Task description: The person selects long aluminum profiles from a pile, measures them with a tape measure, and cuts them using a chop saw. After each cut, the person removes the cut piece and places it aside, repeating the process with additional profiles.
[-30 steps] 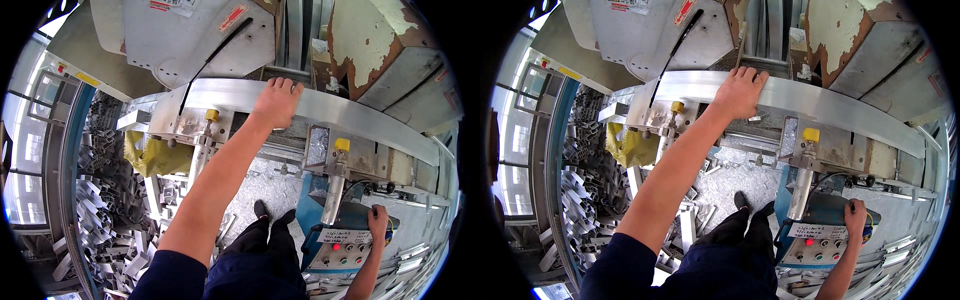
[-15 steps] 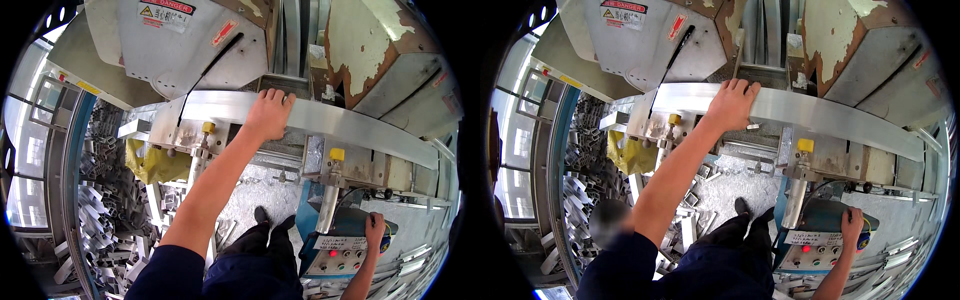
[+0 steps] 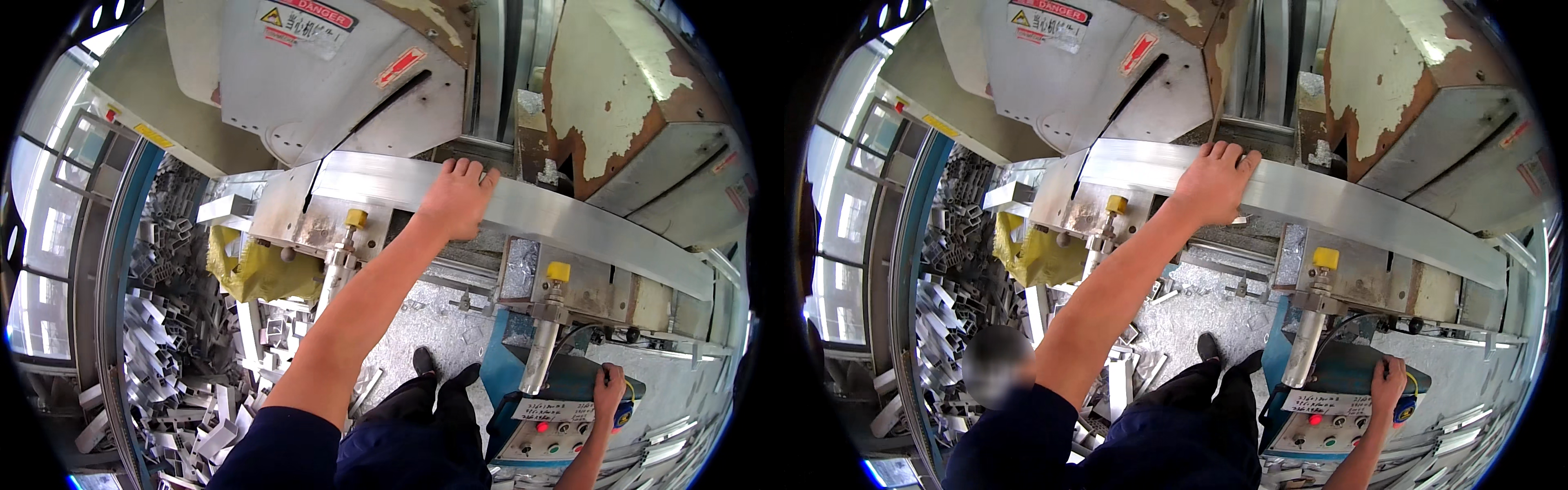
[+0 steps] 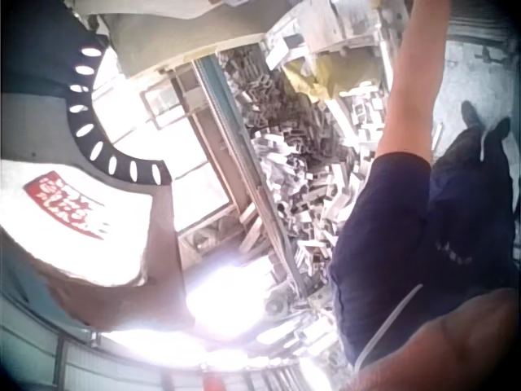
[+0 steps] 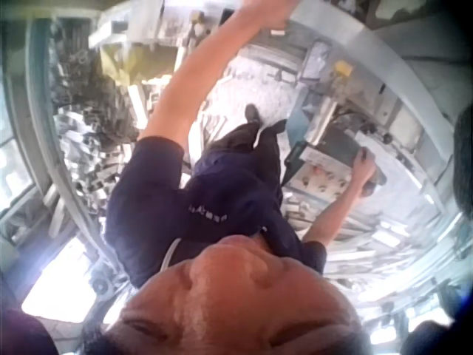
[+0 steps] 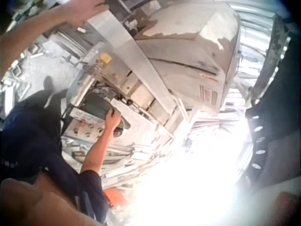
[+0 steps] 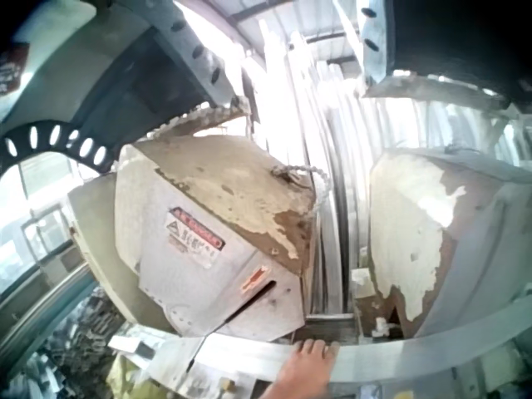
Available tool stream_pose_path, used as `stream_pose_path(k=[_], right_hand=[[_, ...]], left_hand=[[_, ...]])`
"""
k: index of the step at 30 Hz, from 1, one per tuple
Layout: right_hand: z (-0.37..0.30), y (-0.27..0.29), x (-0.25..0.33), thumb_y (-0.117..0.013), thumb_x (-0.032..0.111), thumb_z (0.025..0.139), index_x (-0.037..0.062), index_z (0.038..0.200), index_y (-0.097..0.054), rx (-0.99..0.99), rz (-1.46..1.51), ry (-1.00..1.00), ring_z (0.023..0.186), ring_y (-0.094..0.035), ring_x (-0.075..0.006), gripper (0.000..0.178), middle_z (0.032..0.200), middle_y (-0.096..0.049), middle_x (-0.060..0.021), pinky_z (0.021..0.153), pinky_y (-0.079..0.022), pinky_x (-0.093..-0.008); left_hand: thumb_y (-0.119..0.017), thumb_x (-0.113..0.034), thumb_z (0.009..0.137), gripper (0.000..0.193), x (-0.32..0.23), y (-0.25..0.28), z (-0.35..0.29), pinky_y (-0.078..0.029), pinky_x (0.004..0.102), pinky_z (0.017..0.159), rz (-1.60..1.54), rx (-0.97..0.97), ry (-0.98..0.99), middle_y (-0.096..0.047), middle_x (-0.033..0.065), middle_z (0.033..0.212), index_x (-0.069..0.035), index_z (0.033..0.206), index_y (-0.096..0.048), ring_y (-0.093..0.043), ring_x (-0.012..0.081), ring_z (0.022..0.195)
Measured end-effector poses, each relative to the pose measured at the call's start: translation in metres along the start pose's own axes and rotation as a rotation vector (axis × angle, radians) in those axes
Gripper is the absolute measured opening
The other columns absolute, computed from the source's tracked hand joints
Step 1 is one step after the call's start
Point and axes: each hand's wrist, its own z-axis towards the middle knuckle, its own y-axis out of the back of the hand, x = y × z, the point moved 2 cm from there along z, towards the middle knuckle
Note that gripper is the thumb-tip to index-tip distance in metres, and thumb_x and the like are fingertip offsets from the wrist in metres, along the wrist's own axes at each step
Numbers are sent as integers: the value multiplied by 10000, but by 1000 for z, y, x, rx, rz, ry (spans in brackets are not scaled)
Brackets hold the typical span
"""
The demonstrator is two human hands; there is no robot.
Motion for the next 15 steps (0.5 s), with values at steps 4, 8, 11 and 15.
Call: stream_pose_path(k=[4,8,11,15], right_hand=[[-1,0,5,-621,38,831,1,921,-616,-38,-4,29,751,-572,-345,97,841,-582,-158,679,-465,-412],[-4,-2,-2,-637,120,826,15,916,-634,-49,-92,22,747,-572,-368,138,827,-584,-181,679,-470,-436],[7,0,20,-640,136,821,20,910,-644,17,-122,-22,808,-603,-377,146,864,-617,-183,713,-486,-432],[20,8,26,-675,130,797,4,969,-663,60,-4,-77,873,-624,-374,214,950,-644,-176,775,-504,-404]], left_hand=[[-758,-164,621,798,0,1,2,-390,463,1008,-15,4,-10,-523,162,1135,-35,1336,-430,-507,337,1122],[-788,-170,578,844,1,-8,4,-394,469,1011,3,-16,-2,-525,173,1155,-32,1333,-437,-498,343,1155],[-803,-184,580,896,14,-11,-2,-360,477,1059,17,-28,8,-503,205,1237,-22,1370,-411,-472,367,1200],[-785,-199,612,920,10,2,-2,-369,479,1051,47,-3,67,-504,143,1237,-116,1426,-364,-473,351,1206]])
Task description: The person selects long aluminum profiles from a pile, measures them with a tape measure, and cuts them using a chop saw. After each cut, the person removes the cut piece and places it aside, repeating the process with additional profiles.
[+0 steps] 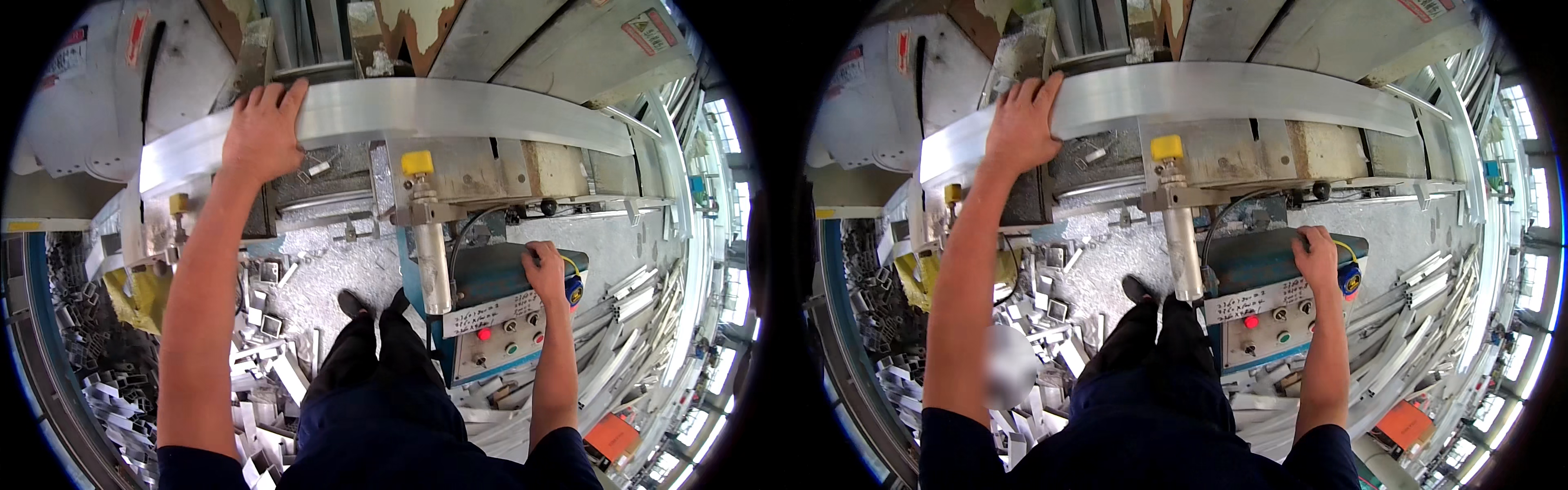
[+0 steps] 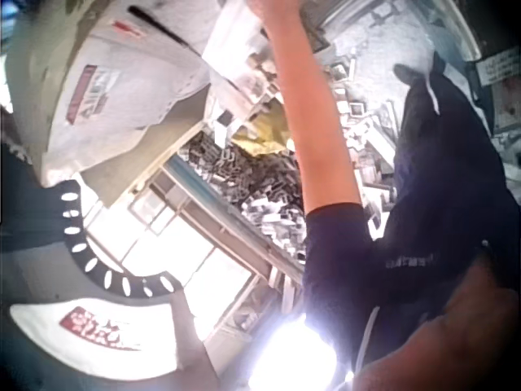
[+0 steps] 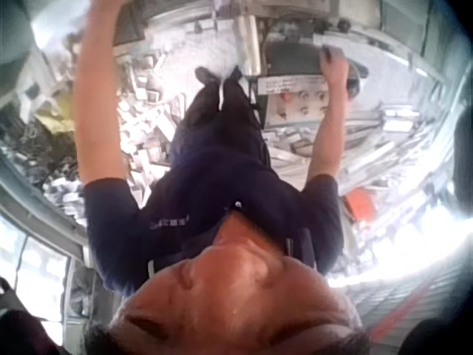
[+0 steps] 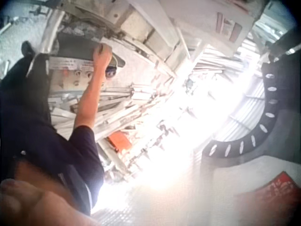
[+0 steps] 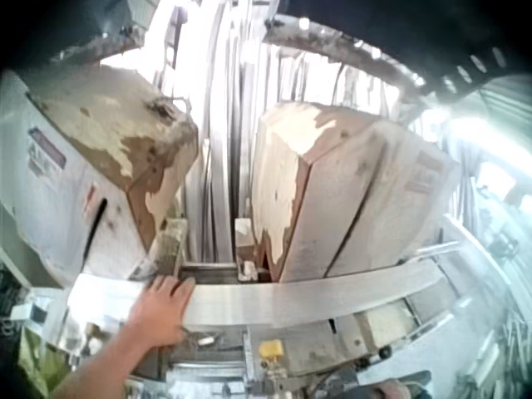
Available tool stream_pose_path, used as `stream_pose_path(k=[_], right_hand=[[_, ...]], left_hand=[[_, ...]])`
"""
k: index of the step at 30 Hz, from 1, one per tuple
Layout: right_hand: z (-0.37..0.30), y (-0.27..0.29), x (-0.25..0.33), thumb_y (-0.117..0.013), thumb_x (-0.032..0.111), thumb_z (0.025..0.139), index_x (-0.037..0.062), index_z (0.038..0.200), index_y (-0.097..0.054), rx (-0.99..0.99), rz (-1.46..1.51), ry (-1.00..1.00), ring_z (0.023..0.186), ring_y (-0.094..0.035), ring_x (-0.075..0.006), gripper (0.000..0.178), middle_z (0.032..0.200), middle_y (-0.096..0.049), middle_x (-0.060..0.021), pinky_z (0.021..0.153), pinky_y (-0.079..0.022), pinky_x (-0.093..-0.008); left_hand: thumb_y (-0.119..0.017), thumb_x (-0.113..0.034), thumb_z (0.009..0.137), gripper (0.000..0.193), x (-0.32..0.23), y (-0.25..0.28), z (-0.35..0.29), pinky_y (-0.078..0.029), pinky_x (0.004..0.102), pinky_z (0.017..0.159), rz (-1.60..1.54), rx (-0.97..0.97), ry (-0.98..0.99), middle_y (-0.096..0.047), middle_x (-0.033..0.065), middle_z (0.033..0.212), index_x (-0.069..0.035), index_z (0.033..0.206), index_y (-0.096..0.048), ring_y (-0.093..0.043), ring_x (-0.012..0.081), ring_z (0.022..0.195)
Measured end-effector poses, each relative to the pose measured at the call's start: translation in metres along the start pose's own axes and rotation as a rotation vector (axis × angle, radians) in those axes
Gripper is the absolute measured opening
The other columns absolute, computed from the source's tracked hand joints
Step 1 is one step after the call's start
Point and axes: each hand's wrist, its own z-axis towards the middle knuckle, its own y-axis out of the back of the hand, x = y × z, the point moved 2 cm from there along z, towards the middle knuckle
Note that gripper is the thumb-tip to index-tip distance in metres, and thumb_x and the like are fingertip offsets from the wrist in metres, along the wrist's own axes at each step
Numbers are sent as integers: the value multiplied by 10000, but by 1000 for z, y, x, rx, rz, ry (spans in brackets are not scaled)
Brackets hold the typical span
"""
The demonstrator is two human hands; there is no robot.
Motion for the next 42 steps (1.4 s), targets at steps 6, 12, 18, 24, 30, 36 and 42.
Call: stream_pose_path(k=[6,12,18,24,30,36,42], right_hand=[[28,18,-23,-706,222,822,-7,1030,-684,92,-127,-34,908,-640,-362,310,1041,-647,-198,812,-507,-399],[76,12,-85,-663,411,860,-43,1198,-605,465,-343,-151,1166,-543,-404,569,1263,-565,-259,987,-441,-413],[114,-27,-170,-625,530,838,7,1356,-469,820,-490,15,1255,-468,-428,753,1377,-459,-292,1065,-392,-423],[140,-98,-242,-527,584,891,37,1522,-184,1023,-573,39,1476,-155,-295,903,1580,-179,-214,1197,-141,-378],[155,-138,-262,-481,440,947,-21,1385,-366,939,-522,448,1376,-336,-380,646,1390,-429,-312,1150,-257,-437],[157,-155,-277,-531,361,945,-11,1385,-381,853,-240,338,1336,-370,-400,597,1380,-438,-291,1119,-275,-460],[165,-172,-377,-542,315,957,-5,1372,-409,593,-755,616,1264,-452,-377,540,1317,-498,-265,1059,-356,-462]], left_hand=[[-813,-276,605,942,10,-12,0,-379,474,1048,-25,-44,-24,-507,110,1256,-163,1431,-376,-478,312,1218],[-826,-430,594,1023,9,-20,6,-351,499,1083,59,-89,-19,-477,121,1361,-187,1464,-346,-452,323,1284],[-839,-482,560,1023,-6,5,5,-398,466,1027,74,13,-22,-532,209,1251,-54,1383,-409,-510,400,1166],[-829,-421,567,976,-5,-1,10,-396,474,997,9,25,-70,-546,201,1208,-59,1371,-412,-515,375,1150],[-823,-416,566,967,-2,-2,6,-397,462,1005,-3,-11,-75,-544,194,1236,-80,1377,-417,-513,369,1165],[-825,-440,571,966,-2,-9,4,-410,458,995,-43,13,-36,-550,193,1232,-78,1372,-422,-535,362,1145],[-824,-441,563,964,6,-21,9,-416,447,998,-31,-74,-106,-550,190,1242,-71,1362,-432,-529,360,1164]])
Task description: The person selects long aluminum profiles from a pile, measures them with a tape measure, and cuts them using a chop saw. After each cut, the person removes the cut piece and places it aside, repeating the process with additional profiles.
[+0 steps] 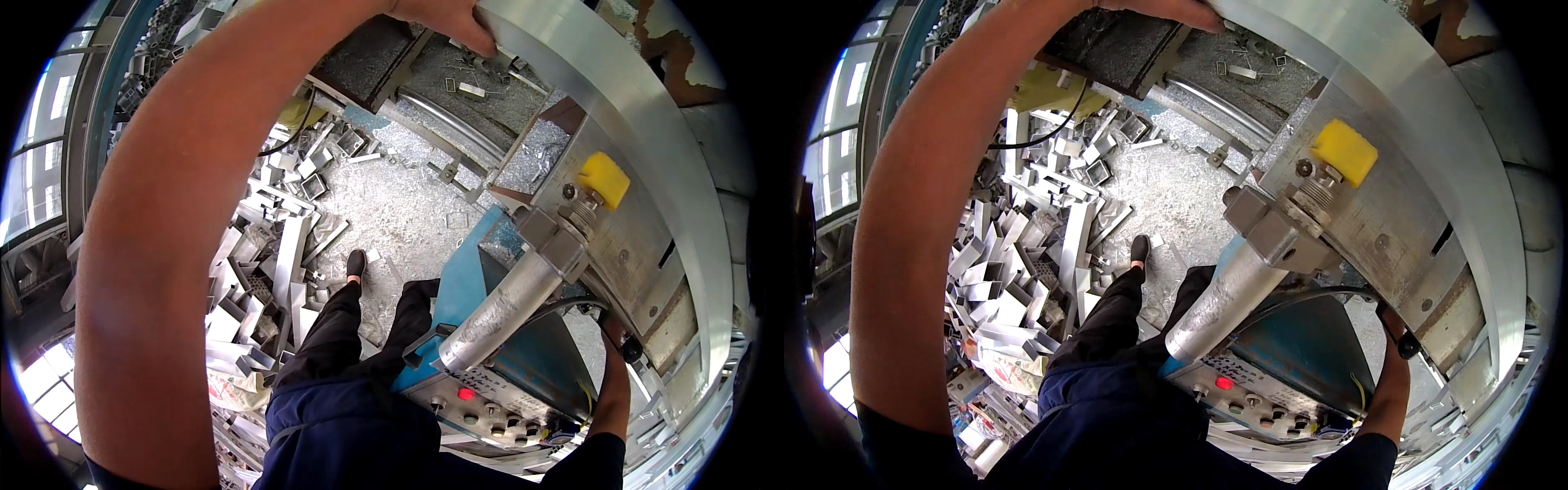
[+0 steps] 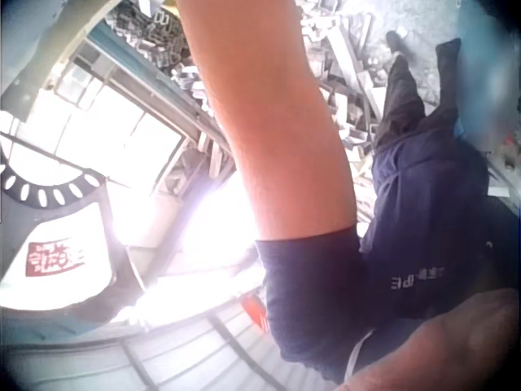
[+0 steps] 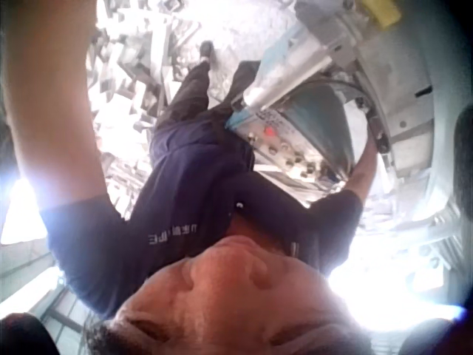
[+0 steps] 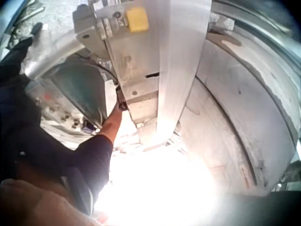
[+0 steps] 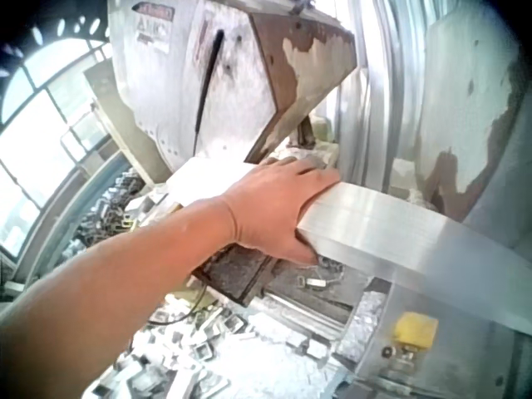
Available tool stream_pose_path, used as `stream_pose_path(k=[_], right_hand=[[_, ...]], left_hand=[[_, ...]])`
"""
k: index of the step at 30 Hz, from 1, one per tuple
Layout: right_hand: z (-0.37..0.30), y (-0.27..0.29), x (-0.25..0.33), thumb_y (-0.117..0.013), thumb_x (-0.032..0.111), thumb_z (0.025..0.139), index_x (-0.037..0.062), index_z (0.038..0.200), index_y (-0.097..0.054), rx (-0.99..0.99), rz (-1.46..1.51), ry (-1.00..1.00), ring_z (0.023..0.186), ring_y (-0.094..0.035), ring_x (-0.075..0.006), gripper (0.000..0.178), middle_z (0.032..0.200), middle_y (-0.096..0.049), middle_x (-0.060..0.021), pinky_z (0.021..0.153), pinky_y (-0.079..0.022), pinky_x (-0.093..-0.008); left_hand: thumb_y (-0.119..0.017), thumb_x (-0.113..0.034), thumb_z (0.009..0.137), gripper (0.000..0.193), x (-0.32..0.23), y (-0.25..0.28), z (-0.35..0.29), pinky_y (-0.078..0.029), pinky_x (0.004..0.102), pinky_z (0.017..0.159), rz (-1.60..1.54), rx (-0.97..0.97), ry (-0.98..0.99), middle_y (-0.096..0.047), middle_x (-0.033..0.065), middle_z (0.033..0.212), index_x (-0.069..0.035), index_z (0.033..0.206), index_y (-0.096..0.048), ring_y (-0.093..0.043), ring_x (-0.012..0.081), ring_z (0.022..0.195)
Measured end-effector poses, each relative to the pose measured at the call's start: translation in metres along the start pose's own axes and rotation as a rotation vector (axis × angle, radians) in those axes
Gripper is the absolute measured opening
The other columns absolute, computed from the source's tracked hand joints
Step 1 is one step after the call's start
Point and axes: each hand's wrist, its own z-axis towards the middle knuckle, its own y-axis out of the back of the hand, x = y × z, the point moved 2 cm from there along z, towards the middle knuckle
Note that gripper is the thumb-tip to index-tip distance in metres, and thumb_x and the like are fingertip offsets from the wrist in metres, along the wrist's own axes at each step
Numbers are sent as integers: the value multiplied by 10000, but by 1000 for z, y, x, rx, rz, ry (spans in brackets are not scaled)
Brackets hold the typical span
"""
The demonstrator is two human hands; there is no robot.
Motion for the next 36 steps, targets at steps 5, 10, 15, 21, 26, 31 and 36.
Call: stream_pose_path(k=[5,10,15,21,26,31,36], right_hand=[[19,-18,-15,-566,293,928,16,1373,-427,-273,-457,251,1278,-449,-380,542,1357,-484,-249,1050,-376,-492],[21,-4,-12,-573,340,912,27,1384,-423,-118,-334,220,1301,-426,-381,585,1377,-468,-250,1068,-355,-495],[21,28,-10,-581,386,895,38,1394,-420,13,-269,198,1323,-404,-383,629,1396,-452,-251,1087,-334,-497],[21,118,44,-589,442,875,51,1407,-415,287,-138,165,1350,-377,-385,683,1419,-432,-252,1109,-308,-500],[-39,185,79,-578,564,835,69,1430,-405,447,-158,-184,1402,-309,-374,793,1473,-375,-242,1153,-245,-479],[-81,244,78,-719,268,856,66,1257,-593,256,1127,-711,1030,-607,-176,467,1089,-653,-57,868,-523,-311],[-90,284,128,-711,242,860,66,1153,-586,-171,1498,-746,945,-624,-159,364,1028,-637,-54,713,-555,-321]], left_hand=[[-814,-430,558,922,1,5,-11,-423,447,989,9,-36,-2,-566,186,1194,-67,1329,-461,-537,355,1142],[-811,-419,549,879,-4,7,-7,-443,444,963,-20,3,10,-578,187,1143,-70,1290,-492,-548,359,1108],[-813,-413,548,854,-1,5,-9,-445,445,961,-23,-37,-20,-572,188,1158,-73,1269,-506,-551,354,1109],[-814,-415,561,866,-1,6,-7,-428,442,985,-18,-41,-23,-557,196,1189,-74,1290,-493,-530,365,1147],[-818,-443,572,927,-4,0,3,-418,454,992,-19,-24,-37,-546,204,1199,-56,1331,-452,-525,377,1150],[-817,-440,570,936,-6,18,-11,-413,470,989,-30,58,56,-529,203,1222,-65,1341,-440,-525,376,1145],[-820,-450,574,935,-11,24,-4,-405,464,1000,-13,97,57,-535,194,1221,-67,1339,-443,-521,375,1150]])
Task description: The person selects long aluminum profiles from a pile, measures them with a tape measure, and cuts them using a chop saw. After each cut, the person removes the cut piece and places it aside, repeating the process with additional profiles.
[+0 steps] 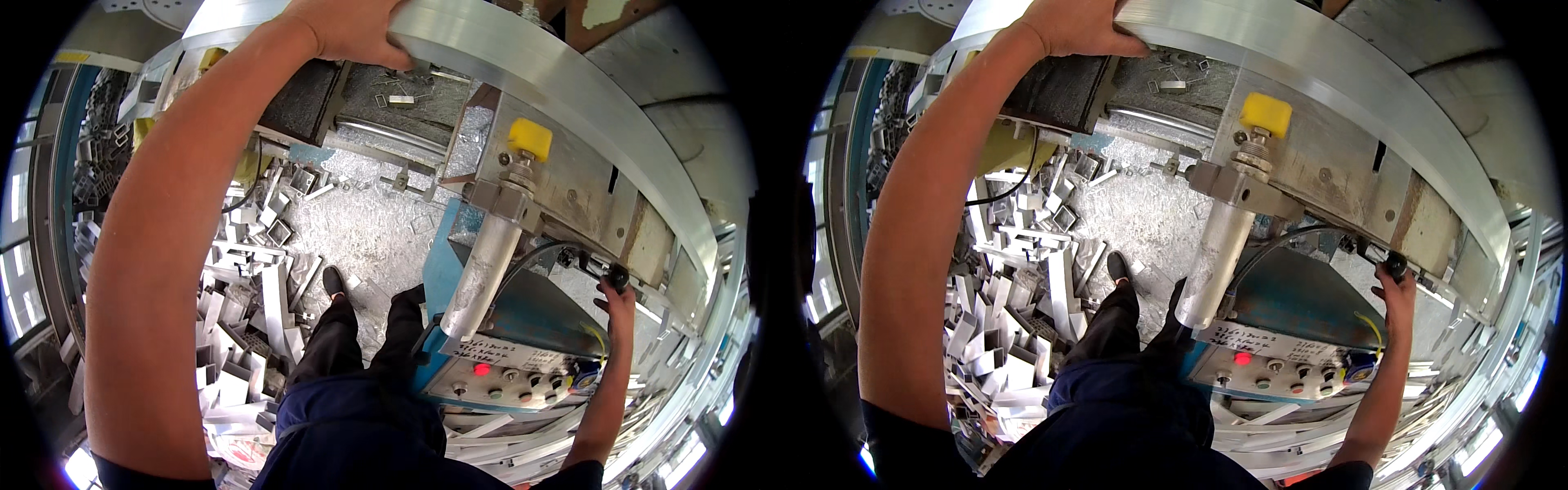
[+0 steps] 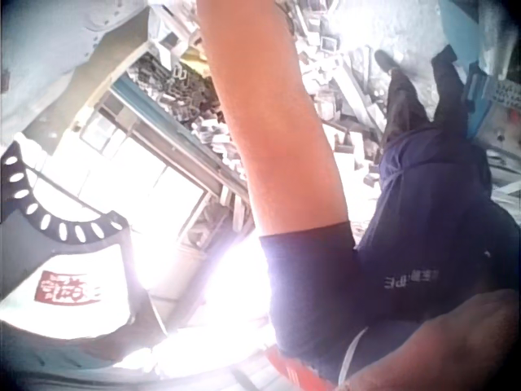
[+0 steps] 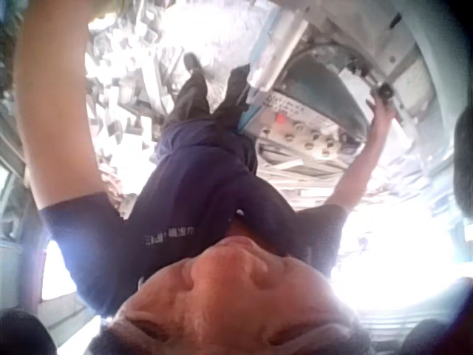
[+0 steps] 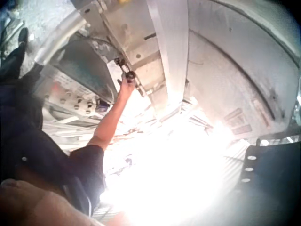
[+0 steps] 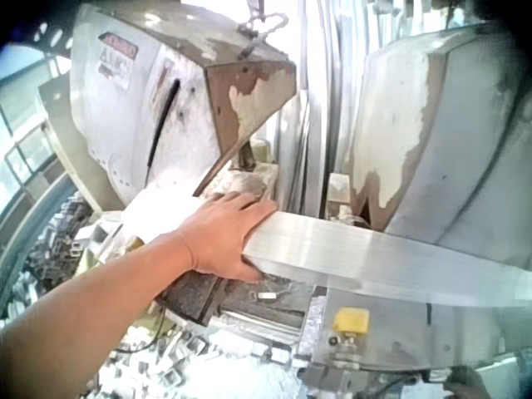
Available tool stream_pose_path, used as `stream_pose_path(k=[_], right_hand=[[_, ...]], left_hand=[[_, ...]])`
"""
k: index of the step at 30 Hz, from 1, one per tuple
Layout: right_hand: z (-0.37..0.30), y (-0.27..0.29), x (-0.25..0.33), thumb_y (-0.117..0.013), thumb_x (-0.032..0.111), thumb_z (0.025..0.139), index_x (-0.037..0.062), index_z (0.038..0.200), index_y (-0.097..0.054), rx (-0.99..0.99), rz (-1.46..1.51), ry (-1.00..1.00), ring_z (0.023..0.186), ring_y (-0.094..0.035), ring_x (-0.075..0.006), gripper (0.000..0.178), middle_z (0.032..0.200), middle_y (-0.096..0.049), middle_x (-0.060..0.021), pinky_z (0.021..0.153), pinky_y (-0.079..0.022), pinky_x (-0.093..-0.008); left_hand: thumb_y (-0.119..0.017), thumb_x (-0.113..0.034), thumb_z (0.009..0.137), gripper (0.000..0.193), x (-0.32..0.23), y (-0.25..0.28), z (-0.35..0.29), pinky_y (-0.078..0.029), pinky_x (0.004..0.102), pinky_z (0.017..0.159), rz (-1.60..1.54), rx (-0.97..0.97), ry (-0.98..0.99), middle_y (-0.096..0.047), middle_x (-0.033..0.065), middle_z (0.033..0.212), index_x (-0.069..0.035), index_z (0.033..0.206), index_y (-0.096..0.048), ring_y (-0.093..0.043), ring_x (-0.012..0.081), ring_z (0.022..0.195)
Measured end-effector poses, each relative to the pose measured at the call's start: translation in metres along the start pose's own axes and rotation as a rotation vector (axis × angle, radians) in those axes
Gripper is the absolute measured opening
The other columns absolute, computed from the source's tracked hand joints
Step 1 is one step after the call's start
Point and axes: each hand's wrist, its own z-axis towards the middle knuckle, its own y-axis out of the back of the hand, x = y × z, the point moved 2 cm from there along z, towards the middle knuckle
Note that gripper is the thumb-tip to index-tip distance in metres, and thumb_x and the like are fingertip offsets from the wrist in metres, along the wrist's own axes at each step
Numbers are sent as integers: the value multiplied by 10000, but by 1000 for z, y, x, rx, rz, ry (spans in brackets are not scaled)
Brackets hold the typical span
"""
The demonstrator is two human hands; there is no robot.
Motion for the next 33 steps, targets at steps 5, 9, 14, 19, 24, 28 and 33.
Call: stream_pose_path(k=[5,9,14,19,24,28,33], right_hand=[[18,-22,-8,-747,232,832,53,1146,-563,-78,188,-91,853,-669,-202,405,1019,-645,-74,604,-566,-323],[23,-25,-17,-745,192,828,35,1091,-611,-81,105,-20,767,-678,-190,335,971,-669,-89,567,-558,-298],[26,-24,-21,-738,159,827,-15,1031,-649,-97,116,17,647,-652,-165,283,862,-674,-92,526,-537,-277],[25,-21,-28,-745,156,819,-12,1000,-659,-134,88,23,578,-610,-140,262,790,-656,-78,505,-530,-277],[26,-21,-27,-746,159,819,1,1002,-652,-133,68,46,533,-538,-110,259,800,-639,-50,513,-540,-285],[26,-22,-26,-752,179,819,3,998,-659,-115,49,69,551,-536,-92,268,806,-631,-35,513,-539,-282],[26,-21,-28,-752,191,824,-6,1023,-660,-124,31,78,712,-616,-130,294,924,-661,-73,524,-549,-291]], left_hand=[[-823,-477,571,962,1,-3,1,-401,452,1020,-2,-33,-33,-537,193,1235,-55,1347,-444,-519,375,1160],[-816,-494,573,975,2,-3,2,-399,444,1032,10,-5,-10,-537,199,1248,-45,1354,-443,-515,376,1175],[-806,-490,581,967,1,-2,-1,-400,446,1031,36,1,4,-535,202,1250,-48,1356,-433,-518,371,1174],[-798,-475,594,932,-1,-4,1,-406,454,1016,35,18,-12,-540,199,1226,-56,1341,-428,-527,371,1149],[-796,-469,600,912,1,-5,1,-419,458,996,43,-4,-37,-544,199,1210,-60,1330,-434,-534,374,1136],[-796,-471,599,915,0,-4,3,-427,457,987,37,22,-18,-542,206,1213,-54,1329,-435,-537,376,1132],[-797,-478,597,945,-1,-4,3,-420,453,1002,36,11,-32,-539,210,1221,-32,1345,-428,-535,378,1136]])
